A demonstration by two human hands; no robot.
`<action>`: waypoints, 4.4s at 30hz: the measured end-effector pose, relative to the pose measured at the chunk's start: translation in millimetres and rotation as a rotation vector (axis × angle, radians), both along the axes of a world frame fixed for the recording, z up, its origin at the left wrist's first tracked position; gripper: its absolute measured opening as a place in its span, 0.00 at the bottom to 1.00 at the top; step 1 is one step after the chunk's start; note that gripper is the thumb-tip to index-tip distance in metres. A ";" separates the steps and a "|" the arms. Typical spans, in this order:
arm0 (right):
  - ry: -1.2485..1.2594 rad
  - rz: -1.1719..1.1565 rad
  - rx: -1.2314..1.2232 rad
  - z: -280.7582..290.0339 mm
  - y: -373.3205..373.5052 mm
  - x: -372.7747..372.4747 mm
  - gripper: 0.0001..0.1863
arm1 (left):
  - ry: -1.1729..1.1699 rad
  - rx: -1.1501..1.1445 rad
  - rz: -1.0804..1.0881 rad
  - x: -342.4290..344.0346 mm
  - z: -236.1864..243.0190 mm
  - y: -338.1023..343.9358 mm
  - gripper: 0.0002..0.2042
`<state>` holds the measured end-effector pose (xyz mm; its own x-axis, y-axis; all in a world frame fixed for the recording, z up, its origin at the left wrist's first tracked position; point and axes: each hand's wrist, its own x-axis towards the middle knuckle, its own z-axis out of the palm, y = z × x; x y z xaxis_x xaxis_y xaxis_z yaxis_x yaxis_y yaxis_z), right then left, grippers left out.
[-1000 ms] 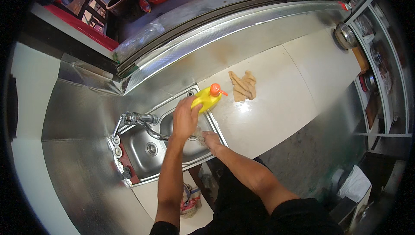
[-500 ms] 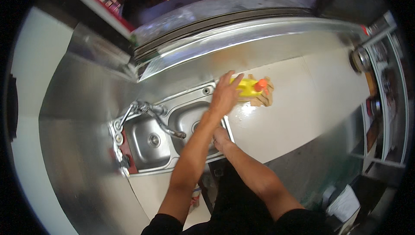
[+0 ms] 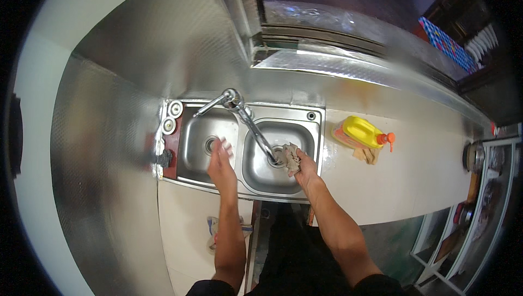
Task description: The person cleans a kitchen sink and countertop using a yellow bottle of liquid soap and a cloth. They apply soap to the cloth, scrub the sink basin and faucet, and wipe the surrounding counter area. The person rinses the cloth under running water multiple times and wrings it out before continuing to wipe the surfaces.
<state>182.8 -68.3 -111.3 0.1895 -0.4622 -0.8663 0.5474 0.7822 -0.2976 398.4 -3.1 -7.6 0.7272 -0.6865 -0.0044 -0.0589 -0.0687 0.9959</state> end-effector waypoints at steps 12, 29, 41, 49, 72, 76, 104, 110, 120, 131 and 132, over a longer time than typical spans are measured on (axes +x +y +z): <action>-0.038 0.241 -0.055 -9.6 1.1 42.6 0.14 | 0.039 -0.049 0.075 62.6 53.4 -73.0 0.19; -0.031 0.183 -0.049 -7.6 1.8 52.8 0.18 | 1.073 0.272 0.093 -36.4 -144.7 10.7 0.32; -0.046 0.327 -0.096 -24.9 -1.0 40.4 0.20 | 0.199 -0.232 -0.142 58.9 71.0 -68.5 0.29; -0.048 0.295 -0.056 -26.1 -1.0 36.7 0.22 | 0.307 -0.072 0.137 44.5 -0.1 -51.2 0.29; 0.635 0.685 -0.713 -96.1 55.1 52.7 0.24 | 1.242 0.194 -0.007 -112.6 -202.7 15.9 0.31; 0.563 0.445 -0.676 -125.7 70.6 47.0 0.22 | 1.325 0.444 -0.049 -96.6 -200.1 1.1 0.33; 0.715 0.257 -0.854 -155.8 85.7 76.2 0.18 | 0.961 0.312 -0.305 -62.0 -319.3 17.2 0.22; 0.422 0.442 -0.388 -134.2 59.6 63.9 0.25 | 1.098 0.254 -0.320 -43.6 -355.2 30.8 0.20; 0.409 0.485 -0.311 -139.3 65.4 56.9 0.29 | 1.252 0.308 -0.481 -70.3 -301.4 23.2 0.19; 0.393 0.360 -0.403 -146.9 80.7 60.6 0.33 | 0.987 0.458 -0.141 -108.1 -299.9 15.3 0.17; 0.384 0.375 -0.372 -138.5 87.5 60.5 0.33 | 1.059 0.480 -0.253 -92.4 -299.7 15.7 0.17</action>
<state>243.3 19.2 -249.8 0.1047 -0.7072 -0.6992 0.0582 0.7062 -0.7056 306.0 12.6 -307.3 0.0510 -0.5741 -0.8172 0.7125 -0.5525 0.4326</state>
